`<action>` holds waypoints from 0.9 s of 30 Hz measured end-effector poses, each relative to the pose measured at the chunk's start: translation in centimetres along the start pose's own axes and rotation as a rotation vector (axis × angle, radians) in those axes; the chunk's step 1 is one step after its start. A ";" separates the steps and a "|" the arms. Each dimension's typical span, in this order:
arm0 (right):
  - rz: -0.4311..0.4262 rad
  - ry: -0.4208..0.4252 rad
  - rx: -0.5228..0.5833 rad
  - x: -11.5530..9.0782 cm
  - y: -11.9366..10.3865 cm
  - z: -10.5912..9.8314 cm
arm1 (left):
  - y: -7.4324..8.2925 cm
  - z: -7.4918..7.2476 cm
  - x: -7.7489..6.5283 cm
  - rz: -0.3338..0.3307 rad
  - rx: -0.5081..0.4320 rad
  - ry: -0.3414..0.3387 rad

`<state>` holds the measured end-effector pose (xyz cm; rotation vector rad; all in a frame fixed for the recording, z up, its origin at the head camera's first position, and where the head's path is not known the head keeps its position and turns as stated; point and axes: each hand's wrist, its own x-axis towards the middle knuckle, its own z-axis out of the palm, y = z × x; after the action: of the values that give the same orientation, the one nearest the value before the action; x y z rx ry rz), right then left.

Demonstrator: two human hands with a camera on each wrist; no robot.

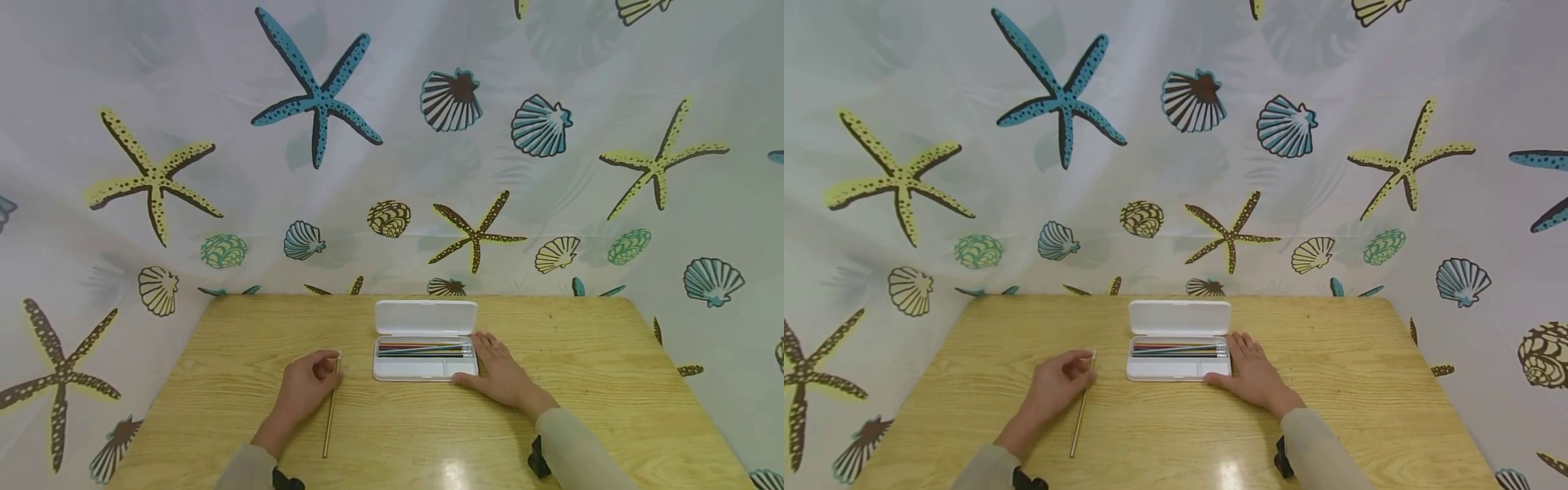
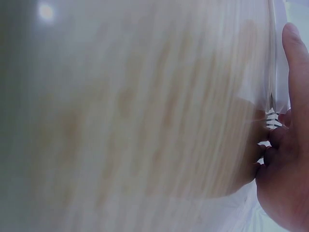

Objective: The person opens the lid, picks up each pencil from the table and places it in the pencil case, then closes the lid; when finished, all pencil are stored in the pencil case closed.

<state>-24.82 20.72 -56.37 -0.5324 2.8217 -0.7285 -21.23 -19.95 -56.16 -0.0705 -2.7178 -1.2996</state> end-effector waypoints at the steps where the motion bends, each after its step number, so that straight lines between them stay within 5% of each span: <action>1: -0.001 0.000 -0.002 0.0 0.0 0.0 | 0.0 0.0 0.0 -0.004 0.005 -0.003; 19: 0.007 0.004 -0.009 0.2 0.3 0.3 | 0.0 0.6 0.5 0.018 0.055 0.015; 27: -0.005 0.010 -0.007 0.1 0.2 0.3 | 1.0 0.5 0.6 0.117 0.072 0.012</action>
<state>-24.93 20.67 -56.72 -0.5383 2.8343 -0.7245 -21.81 -18.96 -55.58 -0.2107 -2.7026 -1.1664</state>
